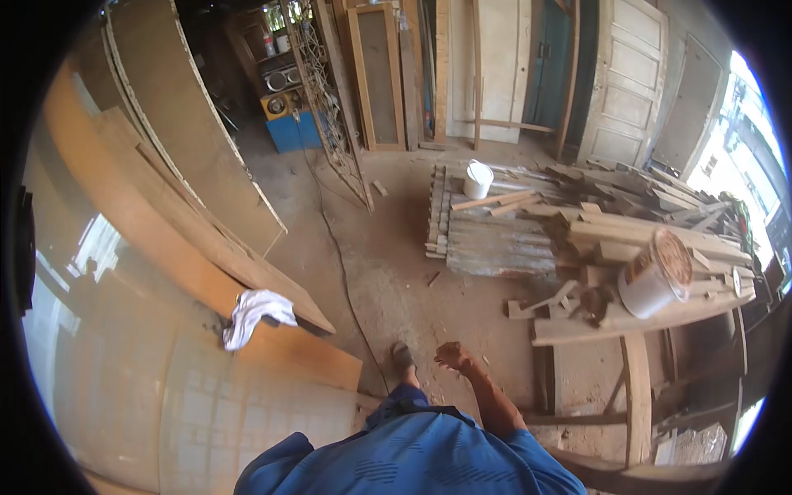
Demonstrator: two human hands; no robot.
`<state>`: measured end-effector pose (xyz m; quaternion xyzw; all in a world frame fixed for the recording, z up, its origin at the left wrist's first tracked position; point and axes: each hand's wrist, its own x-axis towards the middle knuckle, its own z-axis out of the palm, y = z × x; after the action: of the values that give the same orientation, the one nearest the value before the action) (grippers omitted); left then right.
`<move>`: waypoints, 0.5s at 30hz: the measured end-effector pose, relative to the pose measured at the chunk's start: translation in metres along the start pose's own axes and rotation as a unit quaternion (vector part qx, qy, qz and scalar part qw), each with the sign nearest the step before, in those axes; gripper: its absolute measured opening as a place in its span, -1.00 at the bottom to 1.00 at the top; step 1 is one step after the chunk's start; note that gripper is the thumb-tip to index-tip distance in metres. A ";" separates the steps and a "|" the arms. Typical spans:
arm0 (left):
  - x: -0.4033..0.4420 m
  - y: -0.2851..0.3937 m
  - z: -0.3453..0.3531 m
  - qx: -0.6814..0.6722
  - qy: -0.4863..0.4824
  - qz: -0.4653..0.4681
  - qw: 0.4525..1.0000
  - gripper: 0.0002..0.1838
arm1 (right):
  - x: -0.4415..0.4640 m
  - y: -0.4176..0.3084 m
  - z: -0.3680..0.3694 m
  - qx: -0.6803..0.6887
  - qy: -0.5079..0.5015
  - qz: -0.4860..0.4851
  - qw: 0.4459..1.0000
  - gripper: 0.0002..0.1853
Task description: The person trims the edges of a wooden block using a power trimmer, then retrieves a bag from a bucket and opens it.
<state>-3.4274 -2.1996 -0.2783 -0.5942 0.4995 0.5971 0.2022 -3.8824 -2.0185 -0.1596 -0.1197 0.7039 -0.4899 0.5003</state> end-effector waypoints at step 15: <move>0.194 0.453 -0.163 -0.329 0.122 0.172 0.920 -0.51 | 0.246 -0.029 -0.120 -0.474 -0.140 -0.034 0.869 -0.80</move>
<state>-3.7642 -2.5937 -0.2600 -0.6005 0.3899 0.6763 -0.1733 -4.1062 -2.1256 -0.2782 -0.4339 0.7695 -0.0922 0.4594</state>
